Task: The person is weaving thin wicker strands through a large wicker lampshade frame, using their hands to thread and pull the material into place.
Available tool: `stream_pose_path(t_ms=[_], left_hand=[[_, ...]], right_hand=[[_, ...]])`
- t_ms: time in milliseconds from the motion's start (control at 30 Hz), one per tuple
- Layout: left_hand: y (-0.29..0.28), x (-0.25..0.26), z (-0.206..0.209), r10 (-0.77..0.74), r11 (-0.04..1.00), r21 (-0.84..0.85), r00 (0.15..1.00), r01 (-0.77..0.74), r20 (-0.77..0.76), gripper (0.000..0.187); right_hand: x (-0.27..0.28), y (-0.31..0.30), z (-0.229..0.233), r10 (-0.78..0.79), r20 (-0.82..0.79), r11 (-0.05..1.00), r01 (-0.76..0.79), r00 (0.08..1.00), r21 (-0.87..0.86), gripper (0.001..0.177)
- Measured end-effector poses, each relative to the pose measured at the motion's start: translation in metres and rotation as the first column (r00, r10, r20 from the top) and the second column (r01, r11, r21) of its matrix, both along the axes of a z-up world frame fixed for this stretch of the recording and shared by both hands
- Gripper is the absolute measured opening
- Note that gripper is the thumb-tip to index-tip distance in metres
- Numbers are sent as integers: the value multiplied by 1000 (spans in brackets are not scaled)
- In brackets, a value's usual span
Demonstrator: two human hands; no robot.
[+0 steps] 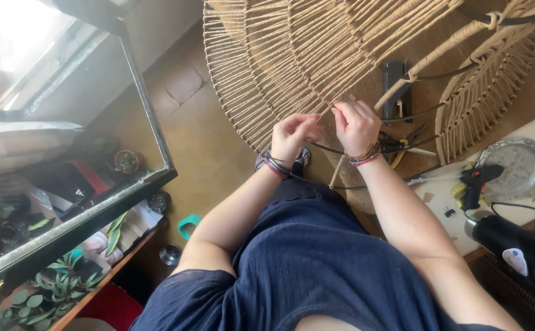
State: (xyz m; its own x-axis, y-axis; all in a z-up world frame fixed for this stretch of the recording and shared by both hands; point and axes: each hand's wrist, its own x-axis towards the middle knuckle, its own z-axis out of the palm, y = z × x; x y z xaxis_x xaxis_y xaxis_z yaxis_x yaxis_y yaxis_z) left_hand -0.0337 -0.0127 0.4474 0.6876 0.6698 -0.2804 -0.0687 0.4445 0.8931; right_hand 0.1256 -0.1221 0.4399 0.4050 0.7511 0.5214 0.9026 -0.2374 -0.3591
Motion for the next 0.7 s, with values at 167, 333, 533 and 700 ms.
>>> stream_pose_path(t_ms=[167,333,533,700], left_hand=[[26,13,19,-460,780,-518,882,351,-96,97],[23,26,9,-475,868,-304,837,393,-273,37],[30,29,6,-275,526,479,674,702,-685,25],[31,36,14,-308,403,548,673,733,-673,22]], right_hand=[[3,-4,-9,-6,5,1000,5,1000,22,7],[1,-4,-13,-43,16,997,42,999,58,12],[-4,-6,16,-114,-16,991,114,993,68,5],[-43,-50,62,-255,-290,910,330,922,249,20]])
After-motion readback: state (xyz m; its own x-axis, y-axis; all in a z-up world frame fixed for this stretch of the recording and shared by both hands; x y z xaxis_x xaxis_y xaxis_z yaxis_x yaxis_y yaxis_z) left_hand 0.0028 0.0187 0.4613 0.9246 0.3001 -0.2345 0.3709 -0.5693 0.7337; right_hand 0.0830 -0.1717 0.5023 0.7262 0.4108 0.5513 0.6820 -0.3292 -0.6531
